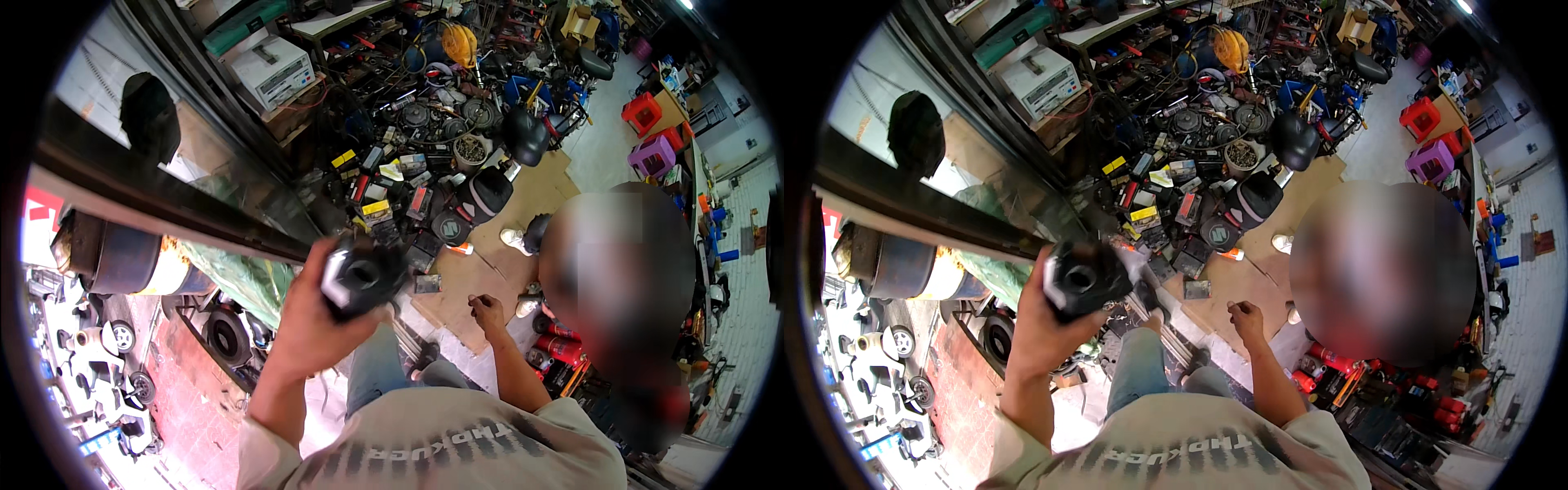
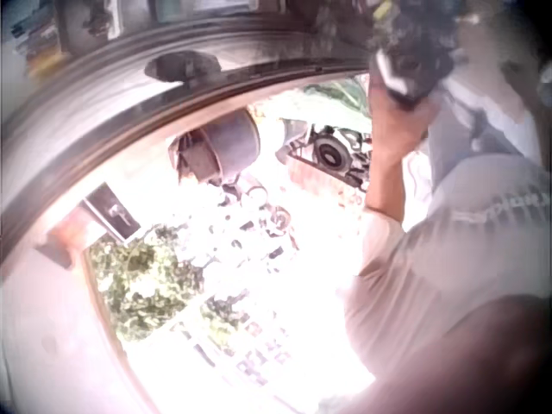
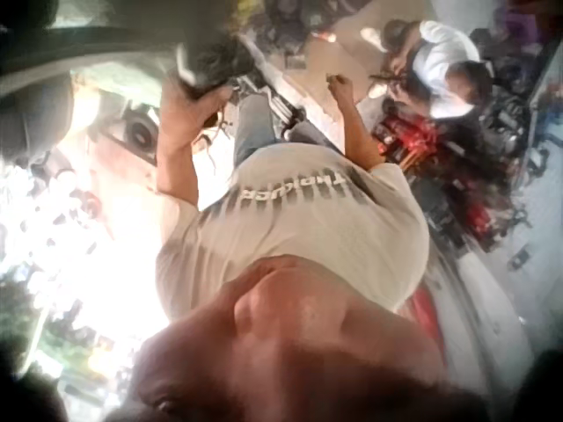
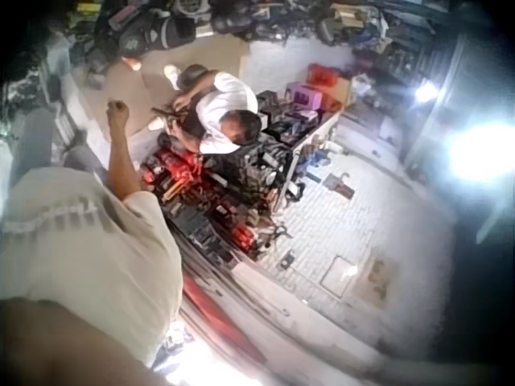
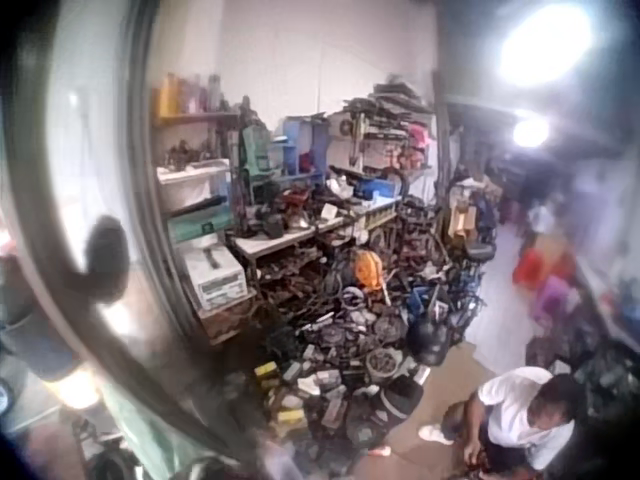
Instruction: The person works on a red bicycle in a cluttered workshop, handling the handlebar stem and a black control unit. They use pliers to strip wires and connect them to a circuit board, then attach the unit to the handlebar stem.
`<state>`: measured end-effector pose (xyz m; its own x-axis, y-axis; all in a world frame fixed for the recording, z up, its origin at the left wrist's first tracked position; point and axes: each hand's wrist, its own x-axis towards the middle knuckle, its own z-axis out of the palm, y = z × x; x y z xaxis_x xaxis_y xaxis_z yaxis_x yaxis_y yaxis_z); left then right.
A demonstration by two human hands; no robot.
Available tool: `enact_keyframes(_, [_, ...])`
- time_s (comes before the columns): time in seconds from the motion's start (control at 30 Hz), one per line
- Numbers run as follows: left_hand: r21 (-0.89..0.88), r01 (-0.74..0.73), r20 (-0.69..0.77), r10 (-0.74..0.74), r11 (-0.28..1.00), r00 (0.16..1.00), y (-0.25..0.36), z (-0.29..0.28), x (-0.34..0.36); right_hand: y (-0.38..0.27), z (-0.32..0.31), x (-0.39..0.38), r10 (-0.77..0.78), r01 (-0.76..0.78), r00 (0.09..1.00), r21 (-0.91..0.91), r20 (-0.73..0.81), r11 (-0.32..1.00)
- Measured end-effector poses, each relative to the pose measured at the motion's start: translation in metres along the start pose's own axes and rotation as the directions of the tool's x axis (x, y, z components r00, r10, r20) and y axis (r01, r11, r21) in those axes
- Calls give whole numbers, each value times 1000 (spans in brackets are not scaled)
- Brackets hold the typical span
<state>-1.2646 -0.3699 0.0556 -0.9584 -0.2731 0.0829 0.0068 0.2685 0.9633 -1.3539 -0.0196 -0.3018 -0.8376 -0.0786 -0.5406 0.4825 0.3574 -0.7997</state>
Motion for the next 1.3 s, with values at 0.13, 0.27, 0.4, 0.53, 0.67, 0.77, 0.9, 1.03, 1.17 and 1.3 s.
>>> enact_keyframes(0.13, [250,-128,115,102,960,988,-18,16,158,-38,8,35,-43,41,999,-131,-15,990])
enact_keyframes(0.27, [503,-149,122,101,851,987,-91,42,310,-83,17,52,65,-68,995,-36,-77,997])
enact_keyframes(0.4, [705,-175,244,-3,687,970,-149,36,413,-107,37,69,145,-149,982,-22,-117,989])
enact_keyframes(0.53, [875,-225,308,-135,428,942,-187,3,500,-116,54,90,235,-232,964,35,-124,972])
enact_keyframes(0.67, [937,-322,333,-76,133,940,-218,-47,583,-111,70,128,278,-278,959,19,-45,960])
enact_keyframes(0.77, [937,-348,342,-133,-18,930,-219,-79,640,-105,78,170,223,-221,975,-78,11,972])
enact_keyframes(0.9, [965,-242,249,-66,99,966,-239,-110,702,-135,80,234,145,-127,985,-182,94,975])
enact_keyframes(1.03, [957,-212,229,-63,198,971,-257,-127,745,-165,69,293,71,-58,993,-139,90,989])
enact_keyframes(1.17, [885,-464,466,-79,34,881,-260,-127,775,-179,62,343,67,-61,996,-85,58,994])
enact_keyframes(1.3, [804,-593,594,-97,42,799,-282,-154,799,-177,76,388,170,-166,984,-75,49,983])
